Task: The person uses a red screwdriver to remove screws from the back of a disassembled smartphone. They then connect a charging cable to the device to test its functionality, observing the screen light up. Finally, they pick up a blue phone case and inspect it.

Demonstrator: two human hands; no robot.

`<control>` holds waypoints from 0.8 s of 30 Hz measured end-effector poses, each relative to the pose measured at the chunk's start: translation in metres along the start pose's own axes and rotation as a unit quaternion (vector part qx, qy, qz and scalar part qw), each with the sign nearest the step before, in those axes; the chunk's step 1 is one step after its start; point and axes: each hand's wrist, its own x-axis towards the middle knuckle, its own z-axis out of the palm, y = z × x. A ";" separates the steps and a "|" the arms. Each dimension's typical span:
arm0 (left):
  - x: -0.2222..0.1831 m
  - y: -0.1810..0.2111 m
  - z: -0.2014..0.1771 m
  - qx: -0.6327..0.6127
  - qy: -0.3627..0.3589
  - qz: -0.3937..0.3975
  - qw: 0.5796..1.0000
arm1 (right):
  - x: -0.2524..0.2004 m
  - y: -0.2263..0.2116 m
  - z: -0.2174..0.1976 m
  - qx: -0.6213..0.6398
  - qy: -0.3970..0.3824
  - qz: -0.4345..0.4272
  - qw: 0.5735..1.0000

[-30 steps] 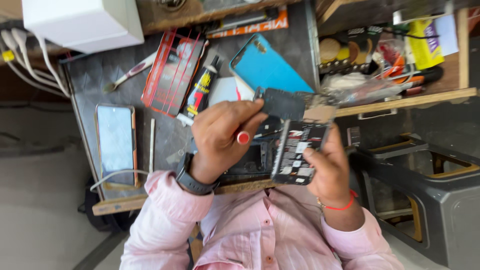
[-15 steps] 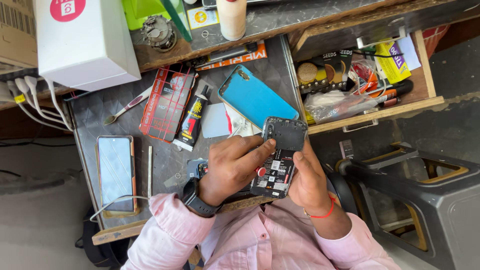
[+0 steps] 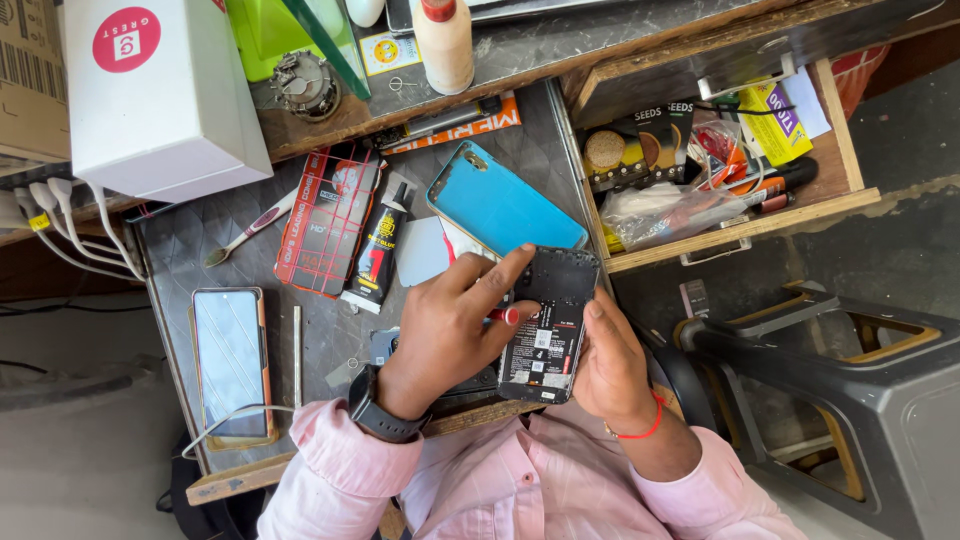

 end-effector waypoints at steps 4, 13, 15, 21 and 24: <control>-0.001 -0.002 -0.001 -0.078 0.006 -0.058 0.995 | -0.002 0.004 -0.007 -0.001 0.001 0.024 1.000; -0.015 -0.024 0.012 -0.429 -0.070 -0.271 0.859 | -0.007 0.010 -0.025 -0.002 -0.010 0.059 0.998; -0.015 -0.026 0.010 -0.470 -0.080 -0.261 0.839 | -0.008 0.011 -0.027 -0.006 -0.004 0.059 0.998; -0.012 -0.023 0.004 -0.453 -0.115 -0.257 0.846 | -0.009 0.010 -0.030 0.006 -0.002 0.062 0.998; -0.014 -0.023 0.007 -0.460 -0.103 -0.250 0.846 | -0.009 0.010 -0.027 -0.013 -0.016 0.059 0.998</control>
